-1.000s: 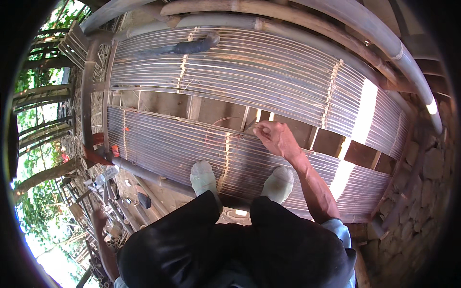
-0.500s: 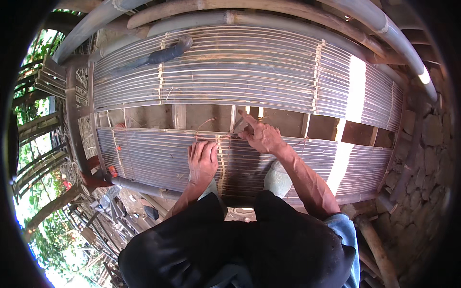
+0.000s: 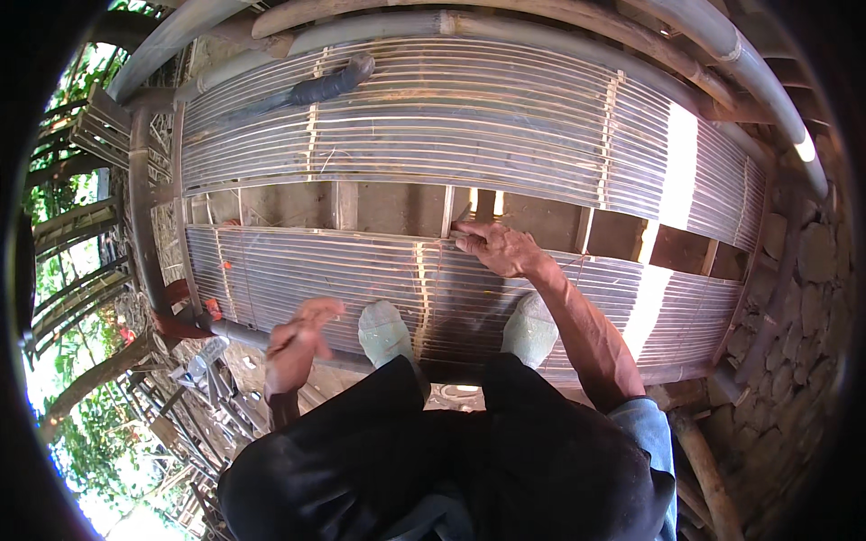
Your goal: The person constructs a bamboo structure by hand, using copper wire to tie together thin bamboo strips that have been laid across larger bamboo supports.
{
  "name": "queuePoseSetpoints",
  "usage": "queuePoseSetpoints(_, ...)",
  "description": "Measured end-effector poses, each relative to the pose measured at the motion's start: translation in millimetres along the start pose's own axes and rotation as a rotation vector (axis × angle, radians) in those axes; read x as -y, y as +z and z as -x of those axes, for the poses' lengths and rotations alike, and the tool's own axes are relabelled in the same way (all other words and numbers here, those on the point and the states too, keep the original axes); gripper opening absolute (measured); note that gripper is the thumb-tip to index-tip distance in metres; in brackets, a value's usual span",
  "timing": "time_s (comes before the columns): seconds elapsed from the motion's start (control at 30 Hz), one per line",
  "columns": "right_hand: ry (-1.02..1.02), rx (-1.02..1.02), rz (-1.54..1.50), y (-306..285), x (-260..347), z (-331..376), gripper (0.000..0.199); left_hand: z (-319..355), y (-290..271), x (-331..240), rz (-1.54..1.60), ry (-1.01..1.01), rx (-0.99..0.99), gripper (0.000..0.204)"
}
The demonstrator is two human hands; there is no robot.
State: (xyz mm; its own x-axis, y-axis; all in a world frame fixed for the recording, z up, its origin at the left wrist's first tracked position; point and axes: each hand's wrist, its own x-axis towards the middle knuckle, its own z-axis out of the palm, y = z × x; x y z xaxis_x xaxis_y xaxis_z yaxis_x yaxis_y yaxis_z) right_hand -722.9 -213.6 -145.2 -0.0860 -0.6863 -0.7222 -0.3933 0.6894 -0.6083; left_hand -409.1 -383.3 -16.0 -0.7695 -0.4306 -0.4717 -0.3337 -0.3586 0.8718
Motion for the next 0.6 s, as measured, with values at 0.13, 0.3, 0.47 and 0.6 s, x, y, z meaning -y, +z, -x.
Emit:
queuePoseSetpoints(0.13, -0.010, 0.009, -0.010, -1, 2, 0, 0.053, 15, 19, 5, 0.556, 0.354, -0.300, 0.053)
queuePoseSetpoints(0.3, -0.014, -0.013, -0.006, -1, 9, 2, 0.048, 19, 28, 18, 0.842, 0.334, 0.024, 0.055)
queuePoseSetpoints(0.47, -0.077, -0.063, -0.177, -2, 11, 5, 0.039, 31, 26, 6, 0.569, 0.172, 0.107, 0.050)
queuePoseSetpoints(0.6, -0.283, -0.453, -0.143, 10, 27, 13, 0.032, 44, 33, 13, 0.557, 0.044, 0.055, 0.048)
